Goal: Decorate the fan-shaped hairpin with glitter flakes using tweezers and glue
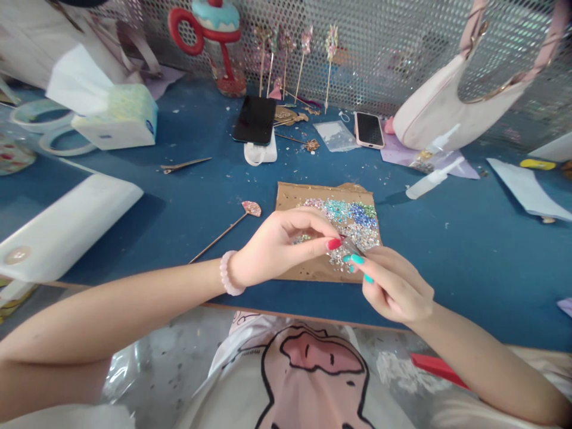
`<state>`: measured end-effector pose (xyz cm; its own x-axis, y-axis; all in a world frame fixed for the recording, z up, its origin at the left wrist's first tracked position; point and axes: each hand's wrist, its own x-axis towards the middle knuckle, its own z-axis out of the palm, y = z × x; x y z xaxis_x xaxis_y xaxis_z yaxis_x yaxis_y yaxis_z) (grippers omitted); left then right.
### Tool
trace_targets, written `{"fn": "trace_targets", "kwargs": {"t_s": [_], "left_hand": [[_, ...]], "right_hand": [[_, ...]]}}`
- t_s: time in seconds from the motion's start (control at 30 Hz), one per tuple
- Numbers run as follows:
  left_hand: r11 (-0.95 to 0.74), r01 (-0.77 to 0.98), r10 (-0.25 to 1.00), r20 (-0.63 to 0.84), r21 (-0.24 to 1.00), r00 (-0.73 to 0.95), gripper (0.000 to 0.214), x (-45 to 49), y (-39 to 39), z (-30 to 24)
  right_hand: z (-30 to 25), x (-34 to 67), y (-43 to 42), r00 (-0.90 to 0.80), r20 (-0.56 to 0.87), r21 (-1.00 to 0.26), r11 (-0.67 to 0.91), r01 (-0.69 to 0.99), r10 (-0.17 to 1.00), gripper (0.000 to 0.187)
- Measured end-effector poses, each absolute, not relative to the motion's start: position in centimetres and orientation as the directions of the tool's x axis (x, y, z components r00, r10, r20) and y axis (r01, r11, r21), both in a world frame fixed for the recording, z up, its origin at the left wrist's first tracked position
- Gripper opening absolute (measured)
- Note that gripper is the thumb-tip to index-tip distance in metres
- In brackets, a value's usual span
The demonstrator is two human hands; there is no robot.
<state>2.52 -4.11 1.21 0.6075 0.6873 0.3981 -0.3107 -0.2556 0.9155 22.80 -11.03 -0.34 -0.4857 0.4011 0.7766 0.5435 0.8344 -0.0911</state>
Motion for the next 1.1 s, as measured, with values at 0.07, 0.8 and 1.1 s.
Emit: {"fn": "trace_targets", "kwargs": {"t_s": [0.07,0.8,1.1], "left_hand": [[-0.226,-0.326,0.696,0.387,0.918,0.605,0.003,2.6,-4.1,1.1],[0.016,-0.452,0.712,0.307,0.892,0.632,0.011,3.3,-5.1,0.4],[-0.012,-0.416,0.707,0.302,0.909,0.640,0.014,3.1,-5.2,0.5]], "right_hand": [[-0.3,22.8,-11.1,-0.486,0.768,-0.093,0.824,0.559,0.416,0.052],[-1.4,22.2,-11.4,-0.465,0.754,-0.126,0.796,0.592,0.465,0.051],[-1.2,22.2,-11.4,-0.458,0.749,-0.144,0.793,0.591,0.478,0.053]]}}
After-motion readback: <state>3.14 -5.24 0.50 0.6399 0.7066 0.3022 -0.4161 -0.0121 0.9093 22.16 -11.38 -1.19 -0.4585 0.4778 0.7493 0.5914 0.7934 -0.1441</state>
